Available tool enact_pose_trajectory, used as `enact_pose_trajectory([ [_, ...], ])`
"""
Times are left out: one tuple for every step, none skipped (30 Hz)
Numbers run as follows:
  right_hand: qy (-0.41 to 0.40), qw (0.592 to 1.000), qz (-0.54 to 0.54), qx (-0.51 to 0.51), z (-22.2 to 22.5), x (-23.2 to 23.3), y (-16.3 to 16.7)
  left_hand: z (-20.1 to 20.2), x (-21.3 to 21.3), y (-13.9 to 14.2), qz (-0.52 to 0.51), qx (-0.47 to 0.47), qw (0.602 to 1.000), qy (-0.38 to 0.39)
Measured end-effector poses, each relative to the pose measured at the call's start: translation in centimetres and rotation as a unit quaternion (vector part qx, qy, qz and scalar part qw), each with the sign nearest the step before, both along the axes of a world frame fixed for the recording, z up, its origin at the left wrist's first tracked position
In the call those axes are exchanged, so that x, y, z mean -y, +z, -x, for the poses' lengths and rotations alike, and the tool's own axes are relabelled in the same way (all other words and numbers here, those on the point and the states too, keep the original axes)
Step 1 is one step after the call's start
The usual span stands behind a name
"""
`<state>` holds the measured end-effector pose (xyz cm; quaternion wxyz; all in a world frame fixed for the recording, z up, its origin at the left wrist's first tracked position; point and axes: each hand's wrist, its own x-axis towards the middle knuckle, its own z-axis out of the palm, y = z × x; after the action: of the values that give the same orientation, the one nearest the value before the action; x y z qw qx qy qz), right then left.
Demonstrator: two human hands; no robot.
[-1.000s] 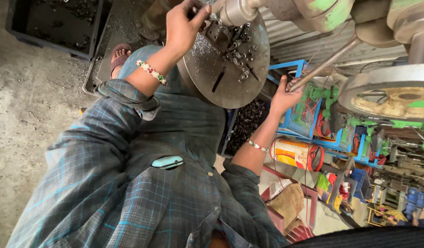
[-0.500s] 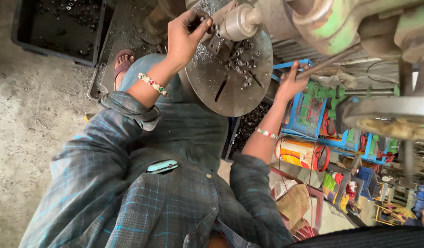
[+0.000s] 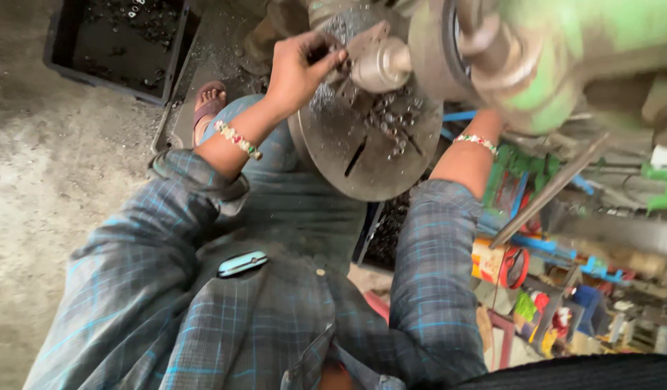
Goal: The person operates a grinding machine by hand, repeatedly inserting small metal rings into the grinding wheel and turning a handwheel to process them. The person collects the finished rings and places them into a nearby bin.
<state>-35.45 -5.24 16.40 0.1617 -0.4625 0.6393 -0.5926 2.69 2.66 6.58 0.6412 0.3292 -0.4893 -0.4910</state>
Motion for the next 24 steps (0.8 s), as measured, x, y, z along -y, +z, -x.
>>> enact_pose_trajectory([
  [0.006,1.000,0.000,-0.003,-0.3,-0.8,-0.3,0.0,-0.1,-0.1,-0.011,0.000,1.000,-0.003],
  [0.010,1.000,0.008,0.001,-0.8,-1.1,0.0,0.0,-0.1,-0.2,-0.016,-0.001,1.000,-0.005],
  [0.017,1.000,0.014,0.009,-1.0,-2.1,-0.4,-0.3,0.0,-0.3,-0.005,-0.011,1.000,-0.020],
  [0.024,0.999,0.026,0.023,-0.9,-3.5,-1.2,-0.7,-0.1,-0.4,0.003,-0.022,0.999,-0.034],
  [0.031,0.998,0.045,0.034,-1.0,-5.4,-2.3,-1.0,-0.1,-0.4,0.008,-0.035,0.998,-0.048],
  [0.033,0.997,0.056,0.032,-1.0,-7.9,-3.1,-1.9,0.0,-0.4,0.018,-0.047,0.999,-0.002],
  [0.024,0.996,0.068,-0.048,-0.5,-10.9,-4.2,-2.2,-0.1,-0.4,0.030,-0.061,0.997,0.045],
  [0.019,0.997,0.064,-0.046,-0.1,-13.6,-4.8,-3.5,0.7,-0.4,0.031,-0.039,0.987,0.151],
  [0.010,0.997,0.058,-0.042,0.4,-16.0,-5.4,-4.3,1.2,-0.4,0.031,-0.015,0.967,0.252],
  [0.010,0.998,0.040,-0.056,1.0,-17.9,-5.8,-4.6,1.4,-0.5,-0.040,-0.022,0.973,0.228],
  [0.010,0.997,0.024,-0.070,1.6,-19.3,-5.9,-4.8,1.8,-0.5,-0.108,-0.028,0.973,0.202],
  [0.009,0.997,0.007,-0.083,2.0,-20.1,-6.1,-4.4,1.8,-0.6,-0.176,-0.032,0.969,0.173],
  [0.006,0.997,0.001,-0.071,2.3,-20.5,-6.1,-4.0,2.0,-0.6,-0.120,0.005,0.977,0.178],
  [0.005,0.998,-0.006,-0.060,2.4,-20.4,-6.1,-2.7,1.6,-0.7,-0.064,0.041,0.980,0.182],
  [0.004,0.999,-0.012,-0.050,2.4,-20.1,-6.1,-1.3,1.1,-0.7,-0.008,0.075,0.980,0.186],
  [0.002,0.998,-0.004,-0.067,2.2,-20.0,-6.1,-0.5,1.0,-0.6,-0.032,0.103,0.975,0.194],
  [0.002,0.996,0.006,-0.085,2.0,-19.8,-6.1,0.3,0.7,-0.5,-0.055,0.129,0.969,0.204],
  [0.002,0.994,0.015,-0.104,1.8,-19.6,-6.0,0.7,0.7,-0.4,-0.079,0.154,0.961,0.213],
  [0.000,0.995,0.017,-0.101,1.6,-19.5,-5.9,0.9,0.6,-0.2,-0.078,0.148,0.964,0.208],
  [-0.001,0.995,0.019,-0.097,1.5,-19.5,-5.9,0.9,0.5,-0.1,-0.078,0.143,0.965,0.204],
  [-0.001,0.996,0.020,-0.092,1.3,-19.6,-5.8,0.6,0.6,0.0,-0.078,0.139,0.967,0.199],
  [-0.004,0.995,0.014,-0.102,1.2,-19.6,-5.7,0.3,0.6,0.0,-0.104,0.125,0.972,0.171],
  [-0.006,0.994,0.008,-0.112,1.2,-19.6,-5.6,0.0,0.6,0.0,-0.130,0.112,0.975,0.141],
  [-0.009,0.993,0.002,-0.121,1.1,-19.7,-5.6,-0.1,0.6,-0.1,-0.155,0.098,0.977,0.111],
])
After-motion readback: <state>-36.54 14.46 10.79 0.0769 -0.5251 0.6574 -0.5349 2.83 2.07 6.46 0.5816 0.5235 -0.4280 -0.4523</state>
